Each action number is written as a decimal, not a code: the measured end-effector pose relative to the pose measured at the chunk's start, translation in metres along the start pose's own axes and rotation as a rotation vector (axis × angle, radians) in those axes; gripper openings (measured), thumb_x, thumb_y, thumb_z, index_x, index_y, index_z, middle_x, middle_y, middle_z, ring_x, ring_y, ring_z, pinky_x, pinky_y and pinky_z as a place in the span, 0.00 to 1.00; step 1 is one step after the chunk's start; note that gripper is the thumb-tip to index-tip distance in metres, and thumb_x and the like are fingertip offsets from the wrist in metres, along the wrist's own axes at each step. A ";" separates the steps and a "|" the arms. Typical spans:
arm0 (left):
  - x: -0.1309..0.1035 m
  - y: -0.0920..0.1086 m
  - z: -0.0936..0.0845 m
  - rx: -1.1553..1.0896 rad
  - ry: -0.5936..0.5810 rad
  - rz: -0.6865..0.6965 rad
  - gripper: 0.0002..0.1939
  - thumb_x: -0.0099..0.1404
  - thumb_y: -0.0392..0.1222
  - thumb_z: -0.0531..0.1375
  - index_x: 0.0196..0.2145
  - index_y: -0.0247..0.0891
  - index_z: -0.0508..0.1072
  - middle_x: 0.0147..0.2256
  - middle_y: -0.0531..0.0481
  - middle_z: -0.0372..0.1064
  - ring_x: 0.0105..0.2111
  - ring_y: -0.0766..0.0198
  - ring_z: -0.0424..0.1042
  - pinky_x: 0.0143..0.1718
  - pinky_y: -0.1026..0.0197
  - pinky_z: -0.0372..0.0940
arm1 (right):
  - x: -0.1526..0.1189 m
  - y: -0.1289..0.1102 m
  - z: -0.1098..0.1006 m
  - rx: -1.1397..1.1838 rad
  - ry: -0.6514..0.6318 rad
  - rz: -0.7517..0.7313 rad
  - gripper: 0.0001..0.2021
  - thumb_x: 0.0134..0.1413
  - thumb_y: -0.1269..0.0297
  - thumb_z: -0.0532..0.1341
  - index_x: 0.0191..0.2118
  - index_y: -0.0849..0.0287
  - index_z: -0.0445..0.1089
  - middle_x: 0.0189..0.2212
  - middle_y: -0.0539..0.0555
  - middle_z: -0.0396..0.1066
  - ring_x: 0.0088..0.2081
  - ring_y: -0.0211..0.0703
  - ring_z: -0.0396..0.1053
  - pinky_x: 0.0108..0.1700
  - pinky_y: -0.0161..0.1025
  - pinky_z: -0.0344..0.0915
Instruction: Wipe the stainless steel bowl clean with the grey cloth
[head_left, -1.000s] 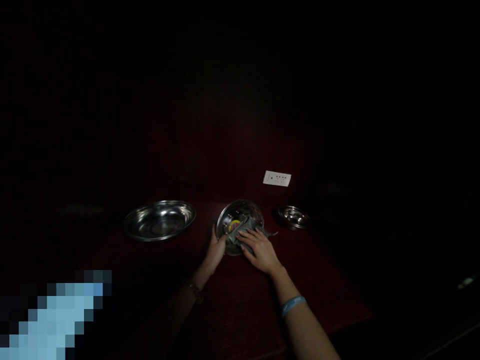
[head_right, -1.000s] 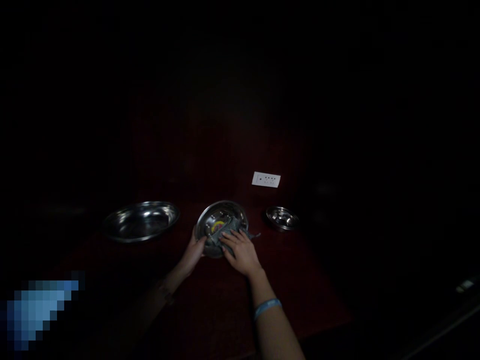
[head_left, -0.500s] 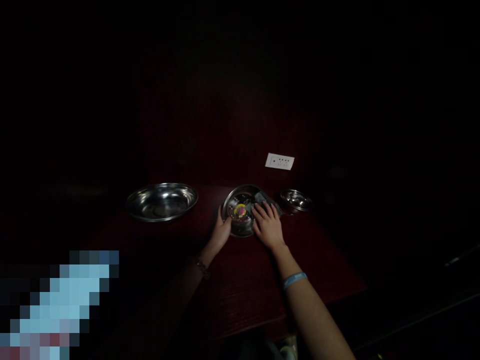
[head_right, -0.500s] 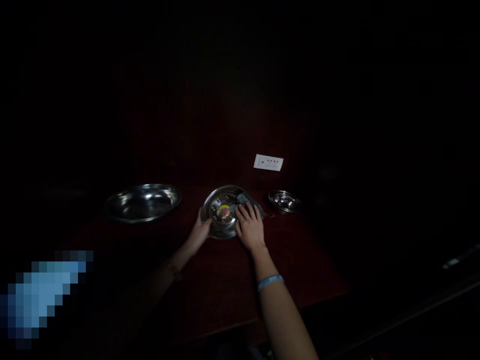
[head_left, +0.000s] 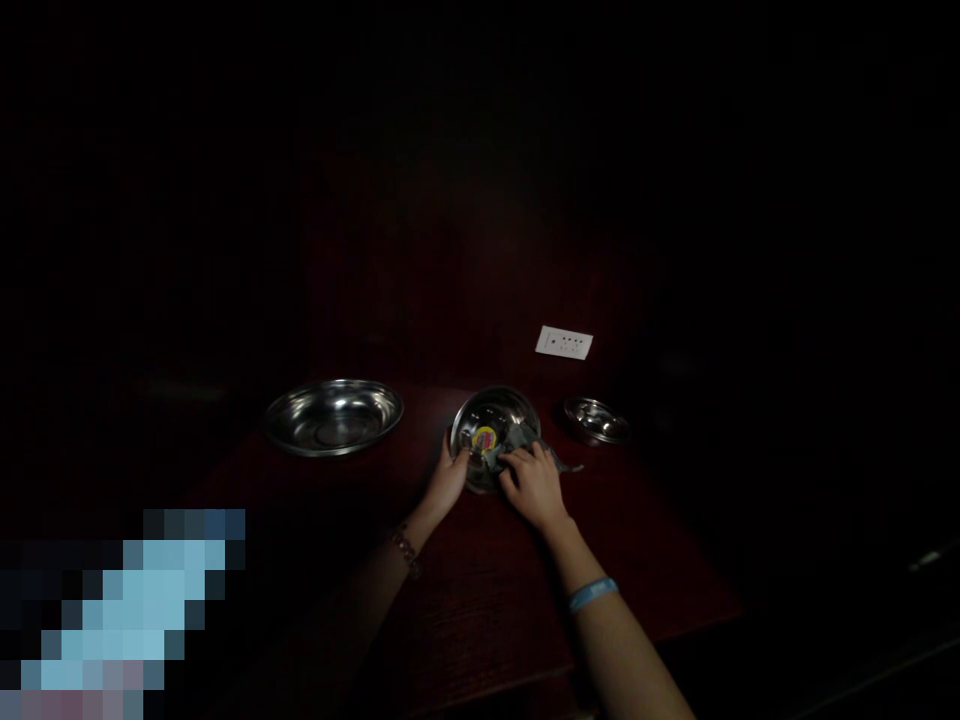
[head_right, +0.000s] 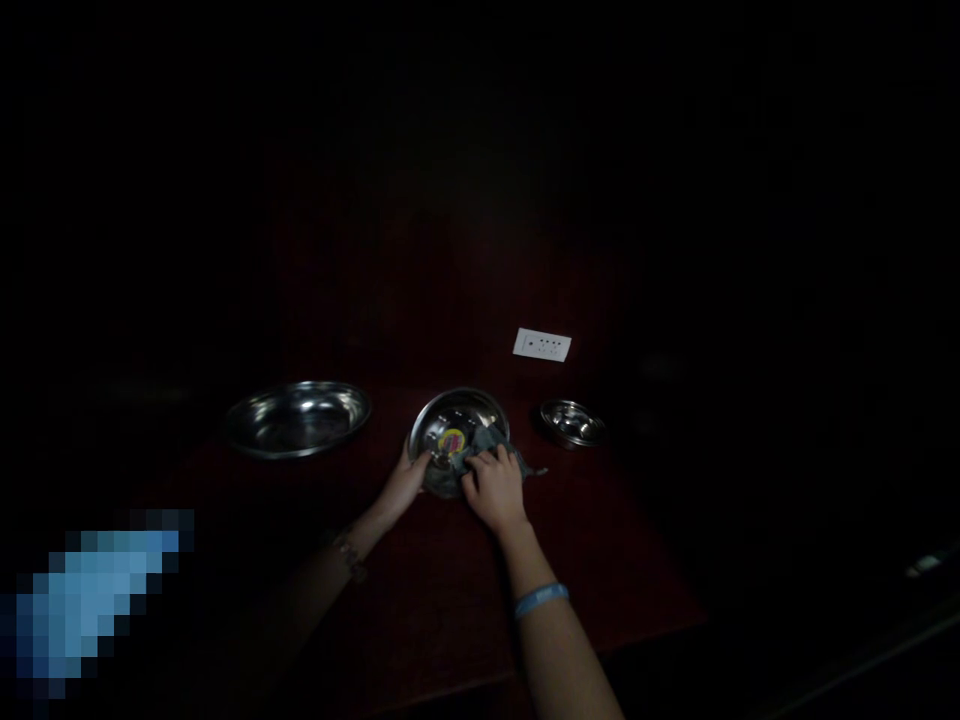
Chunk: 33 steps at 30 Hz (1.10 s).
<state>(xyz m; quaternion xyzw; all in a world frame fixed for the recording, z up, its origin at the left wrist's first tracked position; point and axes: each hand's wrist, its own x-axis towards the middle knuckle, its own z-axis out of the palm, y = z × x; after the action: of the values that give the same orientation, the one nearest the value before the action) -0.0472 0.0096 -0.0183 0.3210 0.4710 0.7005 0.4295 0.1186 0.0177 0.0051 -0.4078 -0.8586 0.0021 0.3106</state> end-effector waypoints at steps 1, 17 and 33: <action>0.001 -0.001 -0.001 0.004 -0.004 0.006 0.30 0.60 0.38 0.60 0.60 0.40 0.62 0.51 0.41 0.72 0.53 0.54 0.71 0.57 0.49 0.63 | -0.001 -0.002 0.001 0.024 -0.020 -0.004 0.13 0.56 0.66 0.59 0.45 0.53 0.78 0.41 0.58 0.77 0.50 0.59 0.65 0.56 0.58 0.58; -0.012 0.017 0.002 -0.010 -0.064 0.011 0.25 0.61 0.47 0.62 0.55 0.40 0.64 0.52 0.42 0.72 0.53 0.55 0.72 0.57 0.54 0.64 | -0.002 0.002 0.001 0.514 -0.149 -0.176 0.20 0.57 0.64 0.61 0.56 0.50 0.71 0.54 0.54 0.72 0.56 0.50 0.67 0.59 0.50 0.60; -0.006 0.014 -0.001 0.038 -0.002 -0.140 0.34 0.63 0.44 0.61 0.65 0.44 0.55 0.56 0.40 0.70 0.55 0.49 0.70 0.57 0.46 0.64 | 0.001 0.024 -0.006 0.272 0.157 0.128 0.14 0.64 0.65 0.52 0.47 0.53 0.74 0.43 0.54 0.74 0.47 0.47 0.68 0.56 0.46 0.59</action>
<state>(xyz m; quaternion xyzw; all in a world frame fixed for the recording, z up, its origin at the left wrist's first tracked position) -0.0497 0.0010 -0.0054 0.2964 0.5049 0.6594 0.4717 0.1381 0.0335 0.0041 -0.4146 -0.7958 0.1062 0.4284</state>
